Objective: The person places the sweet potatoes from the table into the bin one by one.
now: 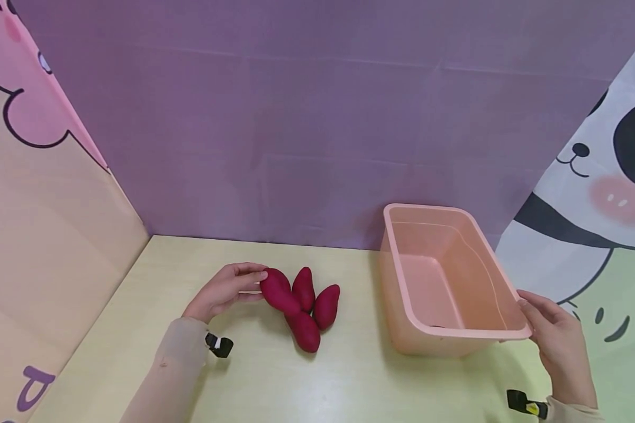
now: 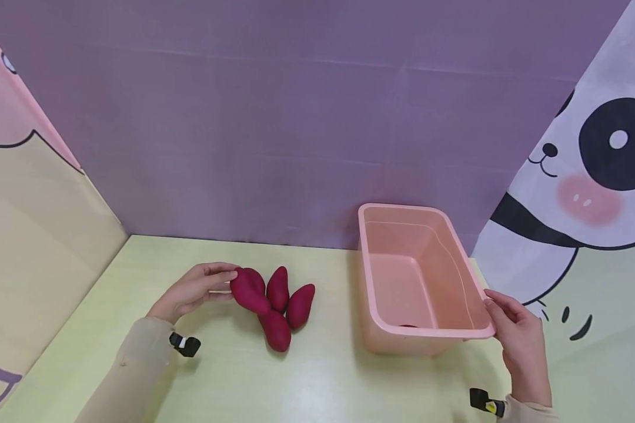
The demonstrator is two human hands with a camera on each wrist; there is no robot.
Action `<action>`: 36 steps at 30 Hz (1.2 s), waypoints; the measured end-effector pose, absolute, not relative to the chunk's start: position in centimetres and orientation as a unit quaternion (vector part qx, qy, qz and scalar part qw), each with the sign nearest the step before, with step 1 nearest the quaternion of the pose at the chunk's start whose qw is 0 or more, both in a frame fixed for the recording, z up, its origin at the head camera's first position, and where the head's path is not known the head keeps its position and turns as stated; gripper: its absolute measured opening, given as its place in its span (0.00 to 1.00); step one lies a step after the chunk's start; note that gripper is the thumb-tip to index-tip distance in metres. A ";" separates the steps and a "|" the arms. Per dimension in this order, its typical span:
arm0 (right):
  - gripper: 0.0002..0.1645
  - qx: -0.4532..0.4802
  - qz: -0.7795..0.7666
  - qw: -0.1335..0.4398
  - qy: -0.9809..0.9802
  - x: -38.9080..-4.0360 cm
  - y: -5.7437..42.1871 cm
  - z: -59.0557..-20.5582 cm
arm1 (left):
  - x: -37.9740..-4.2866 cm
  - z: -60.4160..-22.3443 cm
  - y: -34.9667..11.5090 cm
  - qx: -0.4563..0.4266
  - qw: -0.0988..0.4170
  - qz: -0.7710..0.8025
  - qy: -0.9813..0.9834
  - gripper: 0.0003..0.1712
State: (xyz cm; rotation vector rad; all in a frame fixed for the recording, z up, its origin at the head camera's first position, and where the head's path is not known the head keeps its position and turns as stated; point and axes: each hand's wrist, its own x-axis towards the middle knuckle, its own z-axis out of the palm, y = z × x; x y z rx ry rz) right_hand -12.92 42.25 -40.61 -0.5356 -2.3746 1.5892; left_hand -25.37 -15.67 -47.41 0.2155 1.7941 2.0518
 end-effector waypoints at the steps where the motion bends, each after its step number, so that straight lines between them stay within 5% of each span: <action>1: 0.30 -0.182 0.537 0.117 -0.815 -12.9 42.3 -40.6 | -25.5 -47.1 -15.4 0.077 0.199 0.735 0.644 0.22; 23: 0.17 -0.140 0.606 0.131 -0.772 -13.2 42.8 -40.5 | -28.7 -40.8 -5.2 0.107 0.204 0.744 0.627 0.21; 36: 0.24 -0.160 0.570 0.128 -0.796 -13.1 42.4 -40.7 | -30.0 -36.6 2.9 0.142 0.243 0.754 0.594 0.19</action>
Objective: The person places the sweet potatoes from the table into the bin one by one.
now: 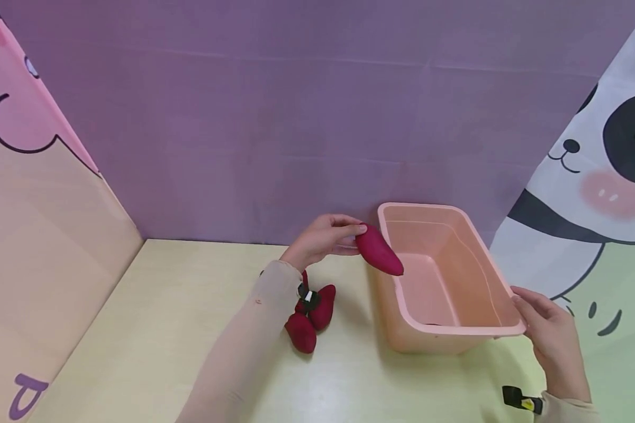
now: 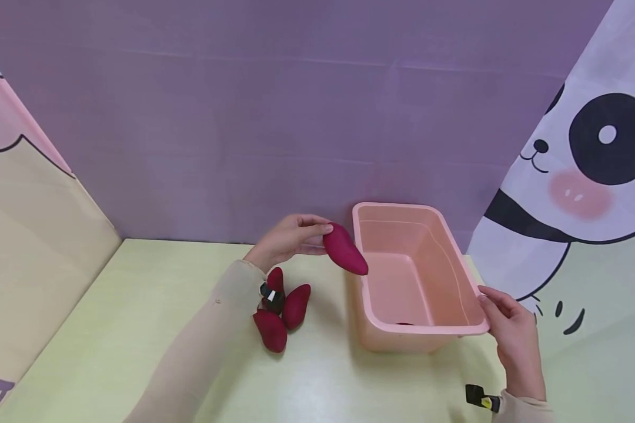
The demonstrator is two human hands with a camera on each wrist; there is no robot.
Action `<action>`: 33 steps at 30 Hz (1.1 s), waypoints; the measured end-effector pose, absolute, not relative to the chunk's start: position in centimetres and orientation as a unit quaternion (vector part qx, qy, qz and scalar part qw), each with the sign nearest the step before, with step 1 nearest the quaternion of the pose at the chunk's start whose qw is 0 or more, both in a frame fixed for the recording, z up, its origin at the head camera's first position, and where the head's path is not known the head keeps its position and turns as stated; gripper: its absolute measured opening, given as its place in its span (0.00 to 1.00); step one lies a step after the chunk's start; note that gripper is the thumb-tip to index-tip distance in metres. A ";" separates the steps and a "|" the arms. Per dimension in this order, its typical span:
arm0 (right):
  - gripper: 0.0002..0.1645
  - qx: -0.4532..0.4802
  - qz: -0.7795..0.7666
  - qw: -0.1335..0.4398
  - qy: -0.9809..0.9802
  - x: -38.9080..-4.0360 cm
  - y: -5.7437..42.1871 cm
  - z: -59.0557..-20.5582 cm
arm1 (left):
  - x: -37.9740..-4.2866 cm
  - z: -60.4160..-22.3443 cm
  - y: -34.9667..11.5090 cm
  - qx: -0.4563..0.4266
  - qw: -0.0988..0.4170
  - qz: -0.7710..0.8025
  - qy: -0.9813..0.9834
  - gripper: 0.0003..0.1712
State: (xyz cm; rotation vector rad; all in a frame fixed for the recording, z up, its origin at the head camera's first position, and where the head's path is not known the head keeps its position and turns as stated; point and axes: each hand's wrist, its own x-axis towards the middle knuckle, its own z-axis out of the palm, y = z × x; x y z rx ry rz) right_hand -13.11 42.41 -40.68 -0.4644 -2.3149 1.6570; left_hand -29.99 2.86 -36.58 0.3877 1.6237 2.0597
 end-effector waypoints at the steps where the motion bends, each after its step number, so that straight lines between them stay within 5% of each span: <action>1: 0.26 -0.160 0.562 0.129 -0.801 -13.1 42.4 -40.7 | -30.2 -36.2 3.6 0.147 0.247 0.754 0.591 0.19; 18: 0.32 -0.141 0.538 0.120 -0.823 -12.9 41.2 -40.6 | -29.5 -32.4 14.9 0.182 0.291 0.706 0.620 0.11; 33: 0.34 -0.161 0.530 0.112 -0.825 -13.1 40.3 -40.8 | -27.3 -34.1 19.3 0.192 0.287 0.652 0.675 0.09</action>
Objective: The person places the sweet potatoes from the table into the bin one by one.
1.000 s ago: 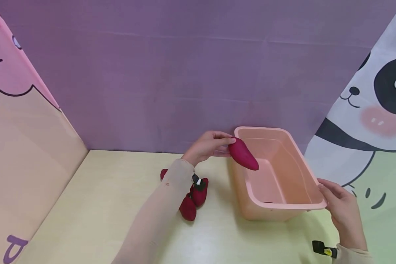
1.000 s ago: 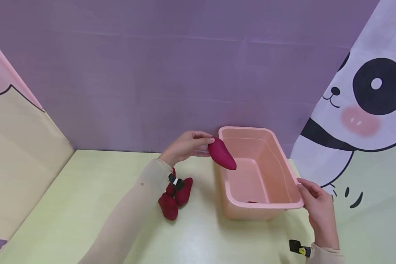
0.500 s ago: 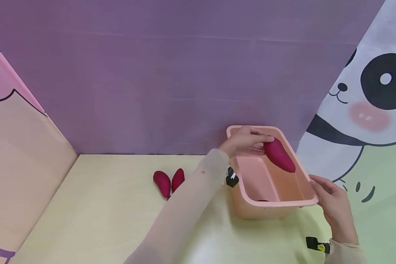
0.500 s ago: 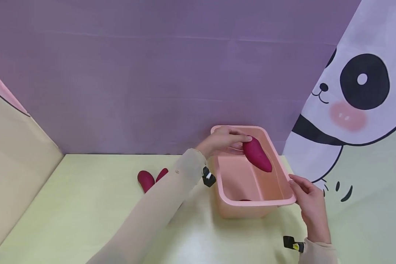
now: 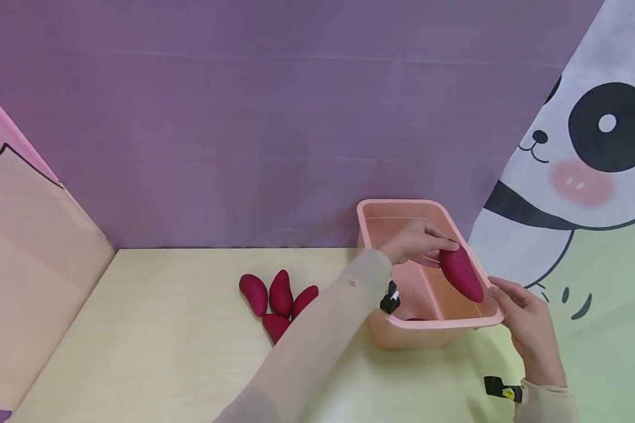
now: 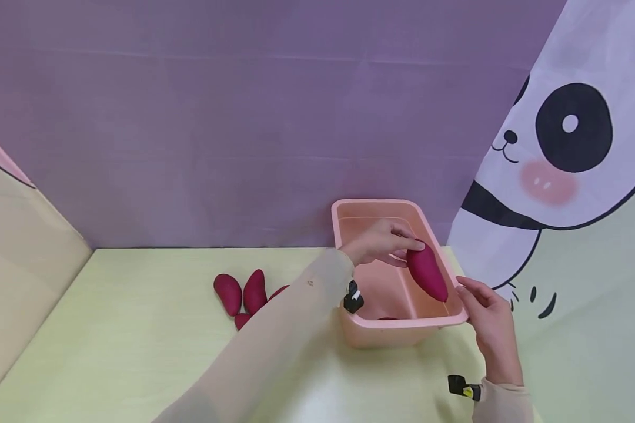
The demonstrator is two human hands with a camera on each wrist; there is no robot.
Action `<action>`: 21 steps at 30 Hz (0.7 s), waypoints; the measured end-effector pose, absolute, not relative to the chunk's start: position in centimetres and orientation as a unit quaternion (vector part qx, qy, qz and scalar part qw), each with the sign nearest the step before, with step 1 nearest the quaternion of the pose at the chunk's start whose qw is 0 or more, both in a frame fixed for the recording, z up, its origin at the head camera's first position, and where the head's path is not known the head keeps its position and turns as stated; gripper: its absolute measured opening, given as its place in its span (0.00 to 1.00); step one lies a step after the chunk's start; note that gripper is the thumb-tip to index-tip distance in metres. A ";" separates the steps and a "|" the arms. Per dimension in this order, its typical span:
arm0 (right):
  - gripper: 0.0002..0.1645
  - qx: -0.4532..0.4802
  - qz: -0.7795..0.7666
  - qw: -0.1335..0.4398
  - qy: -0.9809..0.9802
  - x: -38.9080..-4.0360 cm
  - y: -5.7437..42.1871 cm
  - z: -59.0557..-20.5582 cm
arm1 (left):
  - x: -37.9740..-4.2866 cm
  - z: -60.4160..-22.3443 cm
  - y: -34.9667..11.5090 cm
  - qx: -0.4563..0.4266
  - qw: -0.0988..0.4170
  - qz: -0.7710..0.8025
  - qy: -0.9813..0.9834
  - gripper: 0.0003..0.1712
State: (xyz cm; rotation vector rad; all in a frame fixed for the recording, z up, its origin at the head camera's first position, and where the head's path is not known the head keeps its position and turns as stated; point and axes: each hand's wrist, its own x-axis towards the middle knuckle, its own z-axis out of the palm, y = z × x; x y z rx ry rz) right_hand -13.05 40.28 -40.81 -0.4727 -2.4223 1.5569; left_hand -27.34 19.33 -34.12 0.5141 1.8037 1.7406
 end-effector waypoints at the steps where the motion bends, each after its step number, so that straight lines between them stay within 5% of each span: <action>1: 0.34 -0.162 0.531 0.111 -0.824 -13.1 40.2 -40.8 | -27.3 -34.2 19.4 0.198 0.285 0.644 0.682 0.09; 21: 0.32 -0.148 0.536 0.119 -0.822 -13.0 40.2 -40.7 | -26.5 -34.1 18.3 0.228 0.298 0.595 0.711 0.07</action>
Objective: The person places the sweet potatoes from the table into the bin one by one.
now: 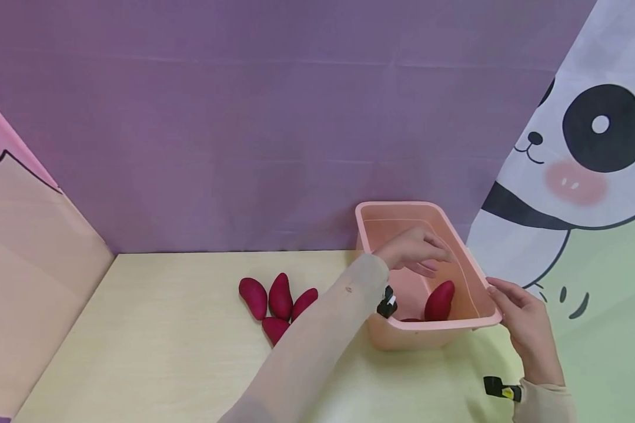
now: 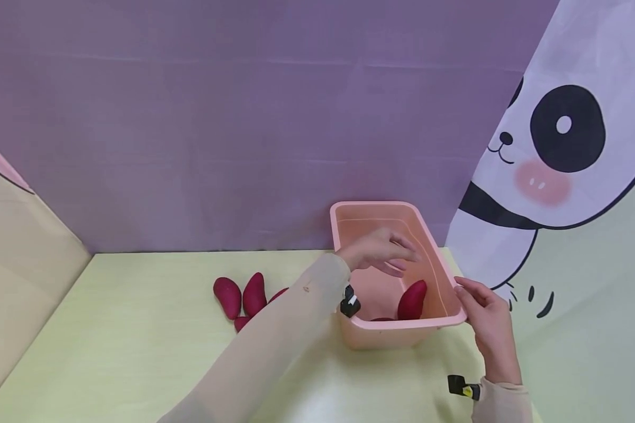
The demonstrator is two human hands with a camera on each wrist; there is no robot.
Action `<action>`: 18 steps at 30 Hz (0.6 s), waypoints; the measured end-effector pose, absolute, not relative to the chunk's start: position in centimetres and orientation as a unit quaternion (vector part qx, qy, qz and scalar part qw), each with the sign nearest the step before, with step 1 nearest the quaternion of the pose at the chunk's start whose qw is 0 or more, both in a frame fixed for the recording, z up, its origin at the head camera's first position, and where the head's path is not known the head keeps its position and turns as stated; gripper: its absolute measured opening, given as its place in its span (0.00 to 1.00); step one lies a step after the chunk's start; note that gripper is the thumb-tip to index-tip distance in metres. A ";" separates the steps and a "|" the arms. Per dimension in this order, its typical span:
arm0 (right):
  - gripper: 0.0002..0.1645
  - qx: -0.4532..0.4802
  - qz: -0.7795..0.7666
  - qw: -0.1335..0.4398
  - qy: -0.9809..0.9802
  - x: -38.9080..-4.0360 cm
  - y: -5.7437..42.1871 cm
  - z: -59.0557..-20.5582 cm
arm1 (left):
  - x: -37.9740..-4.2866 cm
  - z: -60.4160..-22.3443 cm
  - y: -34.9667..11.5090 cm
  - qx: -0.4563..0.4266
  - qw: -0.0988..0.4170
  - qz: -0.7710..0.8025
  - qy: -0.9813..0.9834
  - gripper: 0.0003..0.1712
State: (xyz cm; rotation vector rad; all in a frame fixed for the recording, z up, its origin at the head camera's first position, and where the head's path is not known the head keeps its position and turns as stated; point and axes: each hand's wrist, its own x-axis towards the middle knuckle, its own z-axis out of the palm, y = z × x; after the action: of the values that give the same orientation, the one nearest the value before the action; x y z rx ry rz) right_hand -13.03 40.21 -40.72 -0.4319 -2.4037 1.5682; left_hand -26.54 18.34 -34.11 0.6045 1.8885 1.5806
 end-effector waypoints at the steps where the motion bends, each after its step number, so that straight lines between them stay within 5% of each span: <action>1: 0.32 -0.148 0.537 0.118 -0.822 -13.1 40.2 -40.7 | -26.6 -34.0 18.1 0.227 0.301 0.598 0.707 0.07; 12: 0.34 -0.146 0.534 0.124 -0.823 -13.4 40.5 -40.8 | -28.2 -33.7 12.8 0.207 0.322 0.657 0.650 0.22; 18: 0.33 -0.145 0.534 0.133 -0.822 -13.4 41.0 -41.0 | -28.4 -34.1 8.8 0.210 0.302 0.681 0.633 0.19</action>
State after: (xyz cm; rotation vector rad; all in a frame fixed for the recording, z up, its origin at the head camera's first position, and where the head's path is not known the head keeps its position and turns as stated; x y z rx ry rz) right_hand -13.35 40.95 -40.97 -0.4203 -2.3855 1.5492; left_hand -28.38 8.78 -34.09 0.5564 1.6780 1.8058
